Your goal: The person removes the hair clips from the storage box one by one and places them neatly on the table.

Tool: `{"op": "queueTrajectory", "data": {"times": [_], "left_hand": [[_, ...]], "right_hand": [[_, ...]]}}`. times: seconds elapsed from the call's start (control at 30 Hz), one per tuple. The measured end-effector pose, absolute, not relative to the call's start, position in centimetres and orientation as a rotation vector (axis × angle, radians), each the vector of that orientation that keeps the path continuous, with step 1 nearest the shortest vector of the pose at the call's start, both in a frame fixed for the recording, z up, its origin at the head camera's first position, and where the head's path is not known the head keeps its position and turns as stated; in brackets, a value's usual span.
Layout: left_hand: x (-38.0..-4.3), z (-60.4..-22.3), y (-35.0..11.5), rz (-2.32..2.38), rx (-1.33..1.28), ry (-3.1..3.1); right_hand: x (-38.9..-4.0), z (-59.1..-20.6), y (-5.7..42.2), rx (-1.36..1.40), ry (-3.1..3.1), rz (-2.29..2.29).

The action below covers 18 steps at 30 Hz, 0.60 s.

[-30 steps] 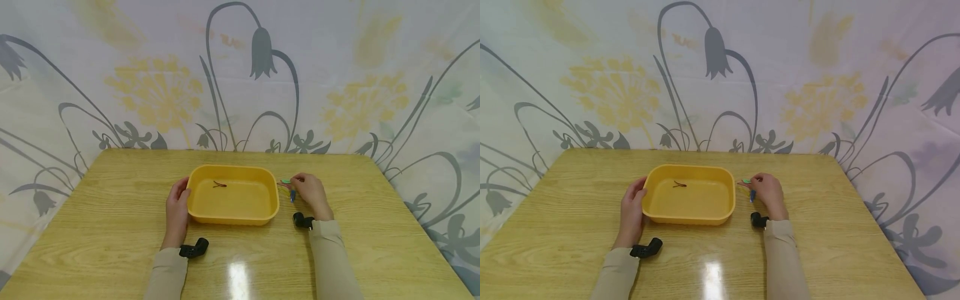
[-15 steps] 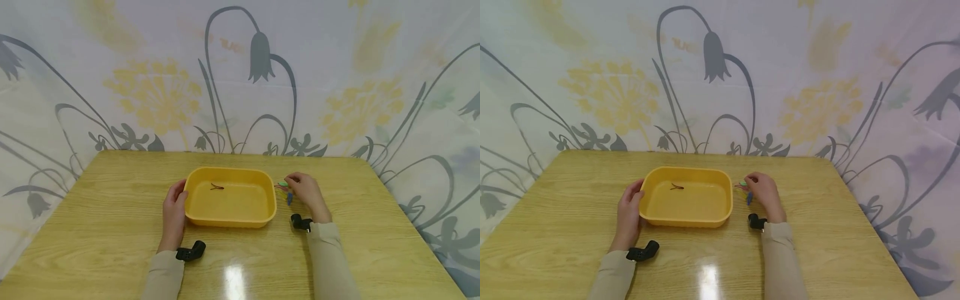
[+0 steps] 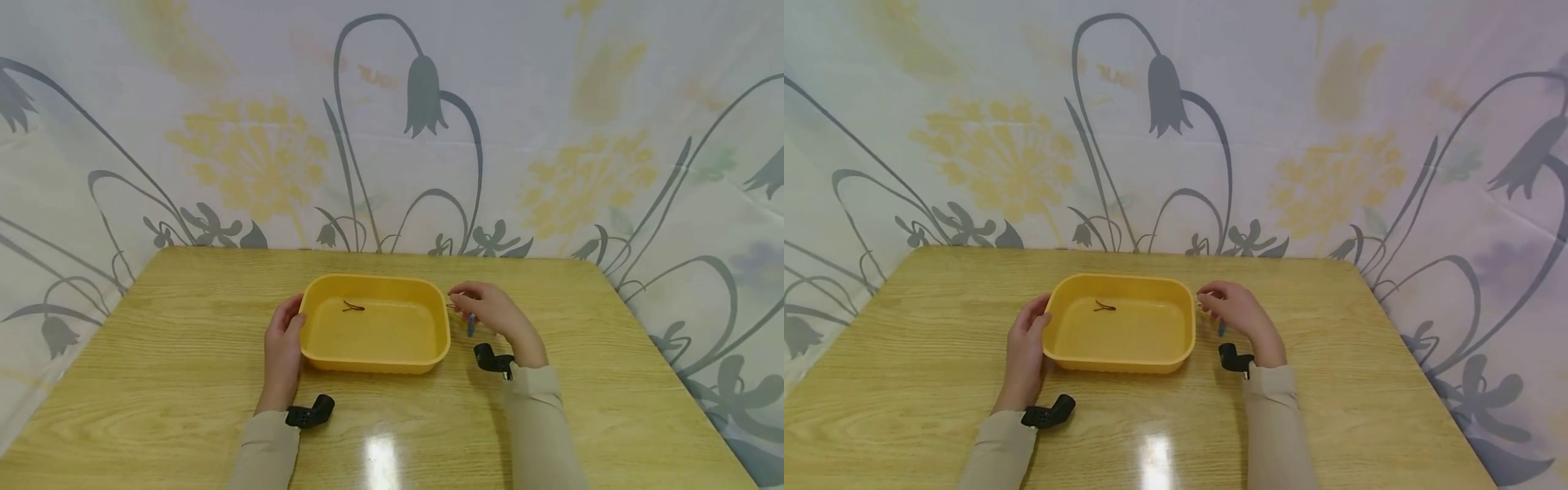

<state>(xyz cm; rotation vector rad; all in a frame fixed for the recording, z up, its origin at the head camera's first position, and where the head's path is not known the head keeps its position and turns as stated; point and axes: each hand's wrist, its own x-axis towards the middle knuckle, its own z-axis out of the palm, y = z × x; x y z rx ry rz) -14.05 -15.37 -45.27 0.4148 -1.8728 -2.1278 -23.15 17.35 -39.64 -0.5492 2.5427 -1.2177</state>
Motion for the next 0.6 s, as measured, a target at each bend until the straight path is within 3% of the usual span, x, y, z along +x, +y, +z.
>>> {"op": "queueTrajectory", "data": {"times": [0.6], "left_hand": [[-14.1,-45.5,-15.5,-2.117,0.404,-1.883]], "right_hand": [[-22.2,-37.4,15.7,-0.613,2.408,-1.29]]}}
